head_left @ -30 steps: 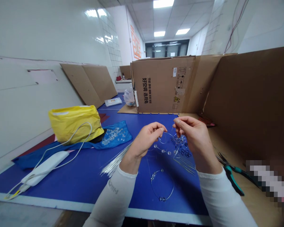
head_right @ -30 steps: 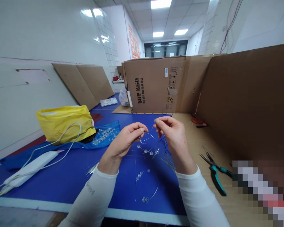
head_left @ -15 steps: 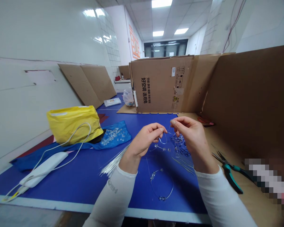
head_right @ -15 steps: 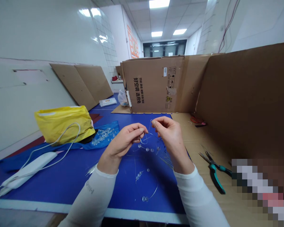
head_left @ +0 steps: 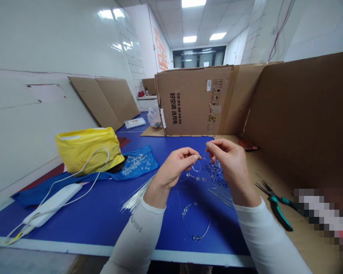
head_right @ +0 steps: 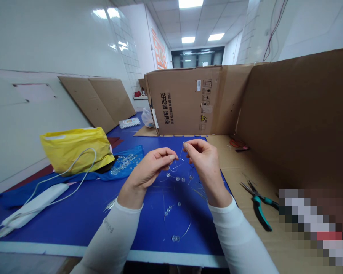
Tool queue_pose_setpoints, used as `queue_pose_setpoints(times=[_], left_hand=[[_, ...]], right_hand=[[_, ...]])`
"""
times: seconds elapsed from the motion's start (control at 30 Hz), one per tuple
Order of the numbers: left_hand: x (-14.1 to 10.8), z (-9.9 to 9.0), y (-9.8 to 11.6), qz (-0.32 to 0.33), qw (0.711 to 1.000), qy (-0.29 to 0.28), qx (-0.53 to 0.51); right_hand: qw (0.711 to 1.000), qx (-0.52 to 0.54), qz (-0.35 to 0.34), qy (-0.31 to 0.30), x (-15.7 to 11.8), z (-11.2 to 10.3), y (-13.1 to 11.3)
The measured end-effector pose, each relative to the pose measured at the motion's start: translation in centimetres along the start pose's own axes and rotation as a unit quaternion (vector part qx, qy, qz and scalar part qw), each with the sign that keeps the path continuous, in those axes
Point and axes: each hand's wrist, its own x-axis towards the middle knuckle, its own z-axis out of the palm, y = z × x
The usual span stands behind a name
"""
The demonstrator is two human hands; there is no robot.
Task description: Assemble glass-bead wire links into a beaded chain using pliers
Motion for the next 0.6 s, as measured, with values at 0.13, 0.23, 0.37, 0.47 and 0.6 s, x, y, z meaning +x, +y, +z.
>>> queue_pose_setpoints(times=[0.13,0.23,0.37,0.47,0.6], left_hand=[[0.05,0.12,0.04,0.0,1.0,0.001,0.008],[0.1,0.15,-0.02,-0.006,1.0,-0.001,0.007],[0.13,0.11,-0.14,-0.015,1.0,-0.002,0.008],[0.11,0.06,-0.13,-0.009,1.0,-0.005,0.008],[0.06,-0.01,-0.05,-0.009,1.0,-0.005,0.002]], right_hand=[[1.0,0.013,0.01,0.002,0.2,0.08,0.02],[1.0,0.0,0.015,-0.006,0.23,0.15,0.04],[0.999,-0.027,0.011,-0.021,0.06,0.31,0.23],[0.998,-0.056,0.019,-0.026,-0.16,0.52,0.41],[0.997,-0.059,0.028,-0.031,-0.37,0.84,0.45]])
